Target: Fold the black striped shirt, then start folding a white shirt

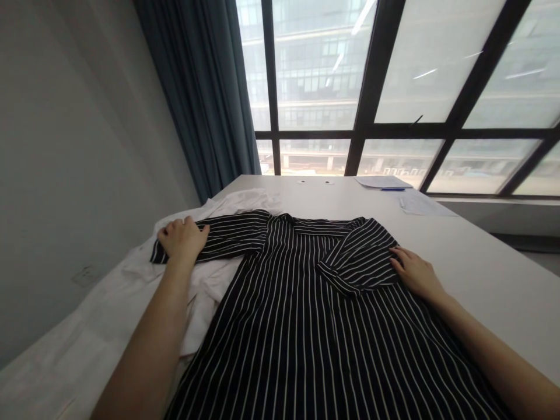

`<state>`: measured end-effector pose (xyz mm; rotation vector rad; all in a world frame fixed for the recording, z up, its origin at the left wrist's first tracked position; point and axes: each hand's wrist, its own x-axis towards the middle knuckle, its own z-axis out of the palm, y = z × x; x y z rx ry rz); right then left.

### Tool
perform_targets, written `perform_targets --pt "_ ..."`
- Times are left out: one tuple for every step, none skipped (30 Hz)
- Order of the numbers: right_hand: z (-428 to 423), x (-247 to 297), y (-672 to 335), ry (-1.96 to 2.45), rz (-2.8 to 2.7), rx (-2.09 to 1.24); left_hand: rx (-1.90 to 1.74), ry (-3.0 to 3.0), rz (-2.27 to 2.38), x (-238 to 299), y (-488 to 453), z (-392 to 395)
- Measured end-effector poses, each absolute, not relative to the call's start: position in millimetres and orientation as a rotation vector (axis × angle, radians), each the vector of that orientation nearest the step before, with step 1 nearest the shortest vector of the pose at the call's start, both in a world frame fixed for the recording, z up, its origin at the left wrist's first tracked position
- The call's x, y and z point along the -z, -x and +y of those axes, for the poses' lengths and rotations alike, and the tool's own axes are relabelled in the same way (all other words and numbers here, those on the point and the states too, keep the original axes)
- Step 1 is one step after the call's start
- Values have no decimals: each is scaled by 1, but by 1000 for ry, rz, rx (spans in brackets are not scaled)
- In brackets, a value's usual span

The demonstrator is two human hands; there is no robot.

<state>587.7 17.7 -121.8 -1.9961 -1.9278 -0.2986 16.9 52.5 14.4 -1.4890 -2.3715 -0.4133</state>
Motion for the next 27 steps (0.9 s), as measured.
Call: perform_targets --pt "18 122 -588 1988 -1930 300 420 1453 -2392 -14 -11 52" --pt "19 121 -588 1979 -1935 300 418 1416 -2422 -13 -6 51" --pt "19 121 -589 1971 -1939 299 416 1382 -2460 -13 -1 52" --pt "19 121 -589 1966 -1944 298 417 1369 -2495 -13 4 52" --pt "19 120 -589 1964 -1947 297 427 1370 -2526 -14 9 52" --pt "19 120 -589 1964 -1949 295 442 1380 -2551 -15 14 51" --pt "19 119 -588 1964 -1951 294 456 1395 -2569 -17 18 50" --pt "19 119 -587 1965 -1949 293 470 1410 -2573 -18 22 49" --pt "18 118 -586 1967 -1944 294 488 1420 -2566 -21 25 47" --pt "18 118 -585 1967 -1941 297 518 1421 -2552 -23 26 44" --pt "17 117 -584 1967 -1938 301 568 1420 -2536 -27 25 41" --pt "16 116 -583 1971 -1934 306 643 1431 -2515 -31 22 38" --pt "15 115 -582 1978 -1930 315 741 1444 -2489 -36 16 36" --pt "14 113 -581 1988 -1925 329 845 1459 -2454 -42 9 34" --pt "13 110 -579 1991 -1922 350 945 1465 -2406 -48 -2 32" --pt "12 106 -575 1981 -1921 371 1040 1463 -2335 -54 -14 31" --pt "12 101 -570 1948 -1926 376 1121 1479 -2239 -61 -29 29" --pt "11 95 -563 1890 -1935 345 1203 1512 -2132 -67 -46 27" --pt "10 89 -554 1811 -1939 260 1296 1630 -2016 -71 -64 25" --pt "9 82 -542 1719 -1932 110 1397 1860 -1916 -75 -82 21" --pt "8 76 -529 1620 -1906 -104 1474 2152 -1824 -76 -100 17" --pt "7 70 -514 1524 -1849 -368 1477 2490 -1744 -77 -115 12" --pt "6 66 -499 1427 -1777 -659 1436 2794 -1666 -75 -129 8" --pt "5 62 -484 1338 -1694 -920 1381 3021 -1591 -72 -138 5" --pt "4 60 -470 1269 -1618 -1102 1321 3150 -1544 -68 -144 4" --pt "3 58 -458 1230 -1567 -1189 1274 3178 -1541 -64 -146 5" --pt "3 57 -449 1230 -1546 -1206 1236 3115 -1576 -59 -145 8"
